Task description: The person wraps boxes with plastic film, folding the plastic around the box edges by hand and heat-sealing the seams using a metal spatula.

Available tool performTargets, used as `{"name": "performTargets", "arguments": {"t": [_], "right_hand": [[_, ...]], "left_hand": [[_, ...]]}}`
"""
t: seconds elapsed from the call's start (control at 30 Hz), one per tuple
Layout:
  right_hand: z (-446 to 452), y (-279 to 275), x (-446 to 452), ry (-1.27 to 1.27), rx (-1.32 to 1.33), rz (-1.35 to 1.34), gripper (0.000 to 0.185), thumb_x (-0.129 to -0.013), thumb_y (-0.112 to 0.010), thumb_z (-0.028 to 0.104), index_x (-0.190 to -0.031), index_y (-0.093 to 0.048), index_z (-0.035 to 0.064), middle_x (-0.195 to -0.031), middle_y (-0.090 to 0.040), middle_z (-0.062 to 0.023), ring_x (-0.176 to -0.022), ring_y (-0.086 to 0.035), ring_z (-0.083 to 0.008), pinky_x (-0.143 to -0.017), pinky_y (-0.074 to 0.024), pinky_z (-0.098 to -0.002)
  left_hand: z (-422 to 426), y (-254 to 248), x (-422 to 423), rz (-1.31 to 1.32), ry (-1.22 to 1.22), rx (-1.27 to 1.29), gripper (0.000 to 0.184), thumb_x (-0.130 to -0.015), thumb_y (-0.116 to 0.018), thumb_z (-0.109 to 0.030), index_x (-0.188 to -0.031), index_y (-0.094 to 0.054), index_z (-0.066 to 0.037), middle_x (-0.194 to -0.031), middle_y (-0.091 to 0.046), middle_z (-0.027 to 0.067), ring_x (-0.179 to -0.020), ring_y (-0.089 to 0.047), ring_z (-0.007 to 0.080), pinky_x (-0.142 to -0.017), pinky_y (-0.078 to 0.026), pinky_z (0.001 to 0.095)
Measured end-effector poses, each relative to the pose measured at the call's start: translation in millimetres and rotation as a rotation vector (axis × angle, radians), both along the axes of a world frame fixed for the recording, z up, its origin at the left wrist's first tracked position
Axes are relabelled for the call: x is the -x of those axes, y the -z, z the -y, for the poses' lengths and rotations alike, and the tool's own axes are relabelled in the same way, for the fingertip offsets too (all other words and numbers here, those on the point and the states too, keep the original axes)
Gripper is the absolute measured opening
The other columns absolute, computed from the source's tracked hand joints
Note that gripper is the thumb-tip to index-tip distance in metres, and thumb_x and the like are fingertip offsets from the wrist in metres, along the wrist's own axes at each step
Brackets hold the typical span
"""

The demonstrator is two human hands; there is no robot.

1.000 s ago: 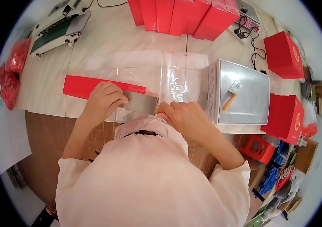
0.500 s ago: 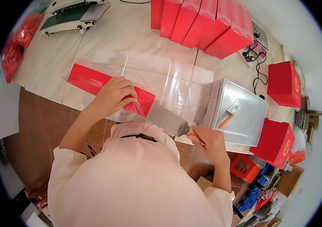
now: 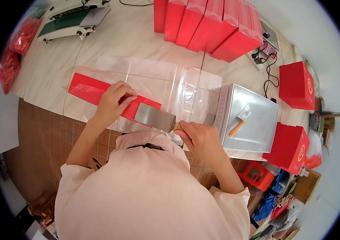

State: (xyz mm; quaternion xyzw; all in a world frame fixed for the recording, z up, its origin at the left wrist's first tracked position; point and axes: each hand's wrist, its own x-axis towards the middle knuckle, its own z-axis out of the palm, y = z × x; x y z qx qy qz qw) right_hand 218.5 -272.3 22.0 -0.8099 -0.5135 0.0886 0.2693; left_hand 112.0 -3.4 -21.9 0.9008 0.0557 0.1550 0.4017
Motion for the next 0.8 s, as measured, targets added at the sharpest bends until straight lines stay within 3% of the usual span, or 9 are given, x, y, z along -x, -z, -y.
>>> {"name": "performTargets", "arguments": {"t": [0.07,0.17,0.33,0.47,0.73,0.8], "right_hand": [[-1,1,-2,-0.001,-0.019,0.015,0.016,-0.083,-0.07,0.015,-0.094,-0.064,0.0051,-0.063,-0.057,-0.0059,-0.051,-0.055,-0.0232,-0.045,-0.0404,-0.0339],[-3,-1,-5,-0.005,0.018,0.026,0.015,-0.084,-0.07,0.016,-0.093,-0.064,0.0054,-0.065,-0.058,-0.0057,-0.051,-0.056,-0.0229,-0.046,-0.0406,-0.0341],[-12,0,-7,0.012,0.004,0.008,0.019,-0.091,-0.063,0.026,-0.087,-0.062,0.0071,-0.065,-0.059,-0.0045,-0.053,-0.056,-0.0257,-0.044,-0.0402,-0.036],[-12,7,-7,0.019,-0.027,0.011,0.021,-0.091,-0.062,0.027,-0.085,-0.061,0.0075,-0.063,-0.059,-0.0044,-0.052,-0.055,-0.0259,-0.044,-0.0398,-0.0358],[-10,9,-3,0.082,-0.028,0.021,0.021,-0.092,-0.061,0.029,-0.084,-0.062,0.0093,-0.063,-0.06,-0.0045,-0.052,-0.057,-0.0256,-0.043,-0.0395,-0.036],[-9,9,-1,0.114,-0.03,0.02,0.021,-0.092,-0.061,0.029,-0.084,-0.063,0.01,-0.063,-0.06,-0.0046,-0.053,-0.057,-0.0257,-0.044,-0.0399,-0.0364]], "left_hand": [[2,-4,-2,-0.02,-0.021,0.058,0.011,-0.08,-0.067,-0.004,-0.089,-0.061,-0.006,-0.087,-0.058,0.0064,-0.087,-0.056,0.0268,-0.076,-0.045,0.0384],[3,-14,-11,0.116,0.006,-0.128,0.017,-0.078,-0.071,-0.006,-0.093,-0.064,-0.006,-0.094,-0.059,0.0066,-0.09,-0.058,0.0249,-0.077,-0.048,0.0351],[6,-29,-28,0.162,0.159,-0.321,0.034,-0.076,-0.074,-0.015,-0.107,-0.064,-0.011,-0.113,-0.059,0.0046,-0.112,-0.052,0.0255,-0.096,-0.042,0.0401],[5,-31,-40,0.115,0.254,-0.416,0.037,-0.075,-0.074,-0.018,-0.111,-0.064,-0.012,-0.117,-0.059,0.0037,-0.118,-0.049,0.0257,-0.102,-0.038,0.0413],[5,-35,-29,0.136,0.423,-0.682,0.009,-0.076,-0.069,-0.012,-0.078,-0.061,-0.011,-0.084,-0.06,-0.0008,-0.093,-0.06,0.0152,-0.099,-0.04,0.0425],[7,-29,-22,0.16,0.441,-0.718,0.008,-0.076,-0.068,-0.011,-0.079,-0.061,-0.012,-0.084,-0.06,-0.0014,-0.092,-0.06,0.0141,-0.098,-0.041,0.042]]}}
